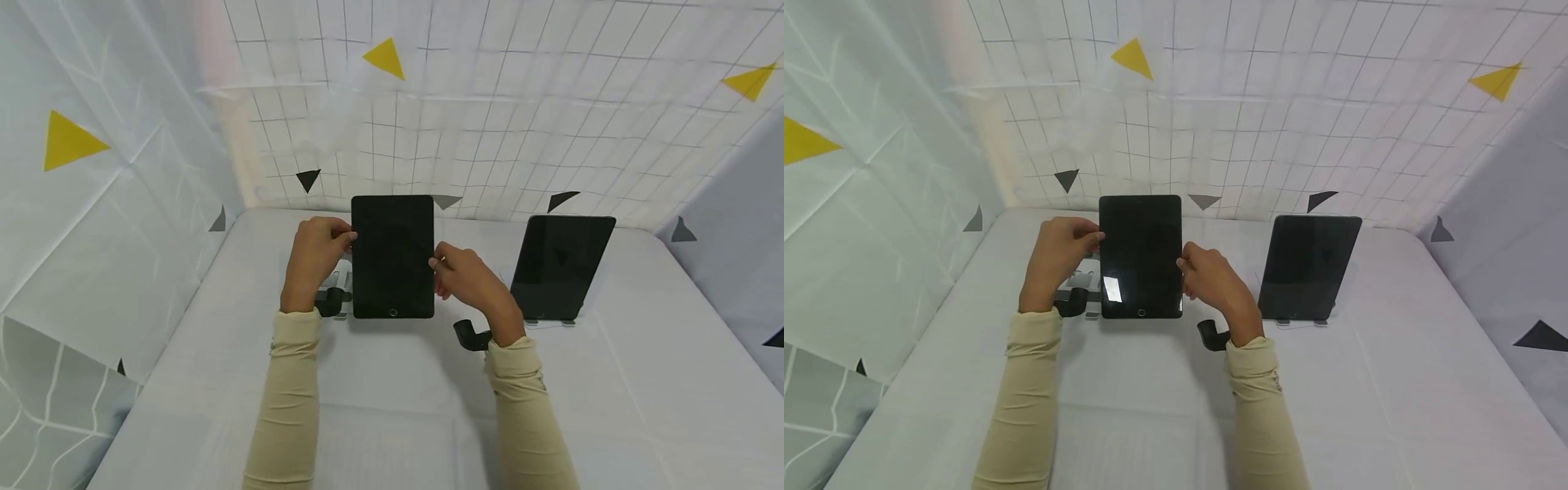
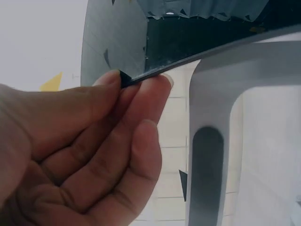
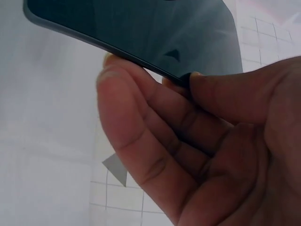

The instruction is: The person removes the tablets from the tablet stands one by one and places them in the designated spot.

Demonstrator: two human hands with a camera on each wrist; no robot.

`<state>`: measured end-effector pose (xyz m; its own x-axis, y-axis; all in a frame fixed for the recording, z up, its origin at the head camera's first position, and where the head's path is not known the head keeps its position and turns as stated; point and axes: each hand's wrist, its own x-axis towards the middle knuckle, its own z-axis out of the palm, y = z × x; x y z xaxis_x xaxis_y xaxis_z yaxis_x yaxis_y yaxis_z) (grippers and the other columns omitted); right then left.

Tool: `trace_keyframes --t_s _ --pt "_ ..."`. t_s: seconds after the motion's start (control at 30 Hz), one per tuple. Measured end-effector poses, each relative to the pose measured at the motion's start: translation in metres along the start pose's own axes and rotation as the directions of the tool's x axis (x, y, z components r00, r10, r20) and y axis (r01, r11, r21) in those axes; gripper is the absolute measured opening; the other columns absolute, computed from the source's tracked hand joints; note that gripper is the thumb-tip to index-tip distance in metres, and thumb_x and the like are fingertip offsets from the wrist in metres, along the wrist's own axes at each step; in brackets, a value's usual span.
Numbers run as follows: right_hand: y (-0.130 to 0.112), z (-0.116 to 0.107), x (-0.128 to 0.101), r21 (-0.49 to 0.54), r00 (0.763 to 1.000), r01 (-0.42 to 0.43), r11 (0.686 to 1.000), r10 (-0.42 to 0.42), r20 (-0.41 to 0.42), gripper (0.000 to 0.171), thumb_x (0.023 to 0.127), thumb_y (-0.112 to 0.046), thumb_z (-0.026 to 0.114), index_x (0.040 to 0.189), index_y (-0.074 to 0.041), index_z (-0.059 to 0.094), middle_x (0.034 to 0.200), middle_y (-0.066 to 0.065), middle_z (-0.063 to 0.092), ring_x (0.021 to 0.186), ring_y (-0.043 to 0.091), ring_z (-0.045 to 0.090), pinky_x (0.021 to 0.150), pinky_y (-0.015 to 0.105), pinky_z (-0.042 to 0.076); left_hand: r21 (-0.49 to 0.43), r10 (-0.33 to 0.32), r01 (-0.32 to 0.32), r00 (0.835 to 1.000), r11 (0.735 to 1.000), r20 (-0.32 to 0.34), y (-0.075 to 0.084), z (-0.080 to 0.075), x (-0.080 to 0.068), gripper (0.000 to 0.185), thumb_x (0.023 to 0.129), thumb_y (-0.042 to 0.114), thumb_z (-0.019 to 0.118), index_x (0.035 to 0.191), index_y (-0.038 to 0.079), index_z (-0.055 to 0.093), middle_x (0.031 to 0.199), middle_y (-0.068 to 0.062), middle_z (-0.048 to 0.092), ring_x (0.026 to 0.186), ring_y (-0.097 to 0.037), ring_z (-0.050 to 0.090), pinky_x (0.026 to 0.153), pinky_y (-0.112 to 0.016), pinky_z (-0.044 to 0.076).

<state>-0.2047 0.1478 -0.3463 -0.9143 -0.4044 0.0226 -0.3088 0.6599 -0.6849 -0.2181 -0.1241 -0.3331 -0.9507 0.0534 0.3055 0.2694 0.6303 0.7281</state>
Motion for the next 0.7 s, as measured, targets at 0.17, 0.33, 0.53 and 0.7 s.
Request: trace_keyframes --t_s 0.17,0.33,0.53,0.7 --pt "0.005 -0.004 -0.003 0.004 1.000 -0.016 1.000 0.016 0.022 0.018 0.112 -0.011 0.047 0.104 0.002 0.057 0.078 0.010 0.068 0.068 0.023 0.068 0.074 0.043 0.054 0.014 -0.010 0.010 1.000 1.000 0.026 0.000 0.007 0.002 0.016 0.101 0.010 0.072 0.109 -0.002 0.079 0.093 -0.013 0.076 0.082 -0.027 0.073 0.073 -0.041 0.053" --pt "0.009 -0.006 -0.006 0.017 0.997 -0.045 0.999 0.044 0.068 0.019 0.112 -0.010 0.046 0.107 0.004 0.058 0.079 0.010 0.069 0.068 0.023 0.069 0.078 0.045 0.056 0.037 -0.014 0.012 0.998 0.999 0.058 0.000 0.013 0.004 0.014 0.102 0.011 0.070 0.105 -0.001 0.079 0.083 -0.012 0.074 0.079 -0.024 0.066 0.068 -0.038 0.049" --pt "0.011 -0.007 -0.006 0.027 0.992 -0.072 0.997 0.069 0.109 0.020 0.112 -0.009 0.045 0.108 0.006 0.058 0.081 0.012 0.070 0.069 0.025 0.070 0.077 0.046 0.058 0.049 -0.018 0.014 0.996 0.999 0.083 0.003 0.018 0.004 0.014 0.102 0.008 0.069 0.101 -0.003 0.078 0.078 -0.012 0.072 0.077 -0.025 0.064 0.067 -0.037 0.048" --pt "0.014 -0.007 -0.006 0.030 0.988 -0.097 0.995 0.093 0.127 0.021 0.112 -0.008 0.044 0.110 0.007 0.058 0.081 0.013 0.070 0.069 0.026 0.070 0.076 0.044 0.059 0.056 -0.036 0.031 0.995 0.998 0.092 0.003 0.024 0.005 0.015 0.102 0.009 0.070 0.102 -0.003 0.078 0.074 -0.007 0.070 0.074 -0.024 0.064 0.065 -0.036 0.049"
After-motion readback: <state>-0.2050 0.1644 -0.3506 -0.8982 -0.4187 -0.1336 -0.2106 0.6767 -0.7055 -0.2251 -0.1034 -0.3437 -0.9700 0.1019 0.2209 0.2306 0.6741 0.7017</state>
